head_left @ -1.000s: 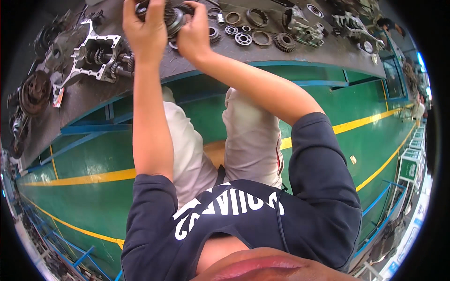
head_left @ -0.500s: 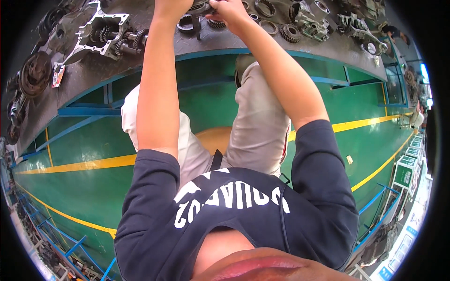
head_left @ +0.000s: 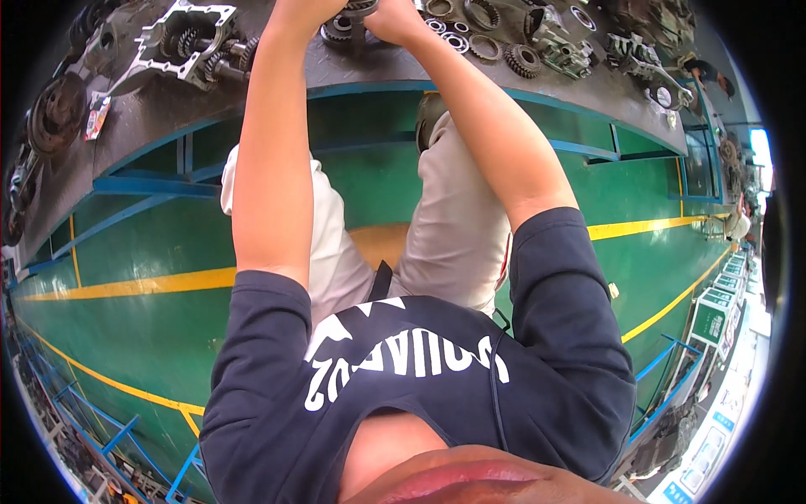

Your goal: The person handles and slides various metal gears and circular bearings onto a long splined metal shaft while sitting at a workbench.

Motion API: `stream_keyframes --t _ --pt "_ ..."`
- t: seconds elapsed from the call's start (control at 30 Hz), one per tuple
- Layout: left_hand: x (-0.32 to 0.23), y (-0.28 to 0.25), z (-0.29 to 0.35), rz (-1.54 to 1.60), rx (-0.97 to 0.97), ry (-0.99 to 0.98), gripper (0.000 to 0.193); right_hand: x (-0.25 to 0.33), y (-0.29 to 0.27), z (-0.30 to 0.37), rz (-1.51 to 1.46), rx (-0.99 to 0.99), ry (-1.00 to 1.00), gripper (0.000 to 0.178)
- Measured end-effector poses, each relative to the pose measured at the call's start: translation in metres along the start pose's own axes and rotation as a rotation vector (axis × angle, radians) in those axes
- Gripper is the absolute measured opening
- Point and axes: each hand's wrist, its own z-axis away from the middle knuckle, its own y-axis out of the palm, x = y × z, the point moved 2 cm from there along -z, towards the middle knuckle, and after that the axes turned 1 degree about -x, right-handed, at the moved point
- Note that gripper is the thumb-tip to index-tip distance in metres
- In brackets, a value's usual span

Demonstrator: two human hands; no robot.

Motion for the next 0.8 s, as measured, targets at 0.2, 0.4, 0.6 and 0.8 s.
stream_keyframes --t 0.2,0.4,0.6,0.8 --pt "0.0 0.004 -0.004 0.017 0.011 0.009 0.019 -0.002 -0.003 -0.002 -0.014 0.093 -0.26 0.034" --pt "-0.001 -0.004 0.003 0.058 -0.048 -0.031 0.02 0.024 -0.012 0.0 -0.236 0.445 -0.193 0.032" --pt "-0.003 -0.01 0.004 -0.001 -0.032 0.016 0.015 0.031 -0.006 -0.007 -0.245 0.343 -0.207 0.039" --pt "-0.001 0.003 0.0 -0.028 -0.069 0.017 0.014 -0.004 -0.016 -0.013 0.398 0.236 -0.281 0.061"
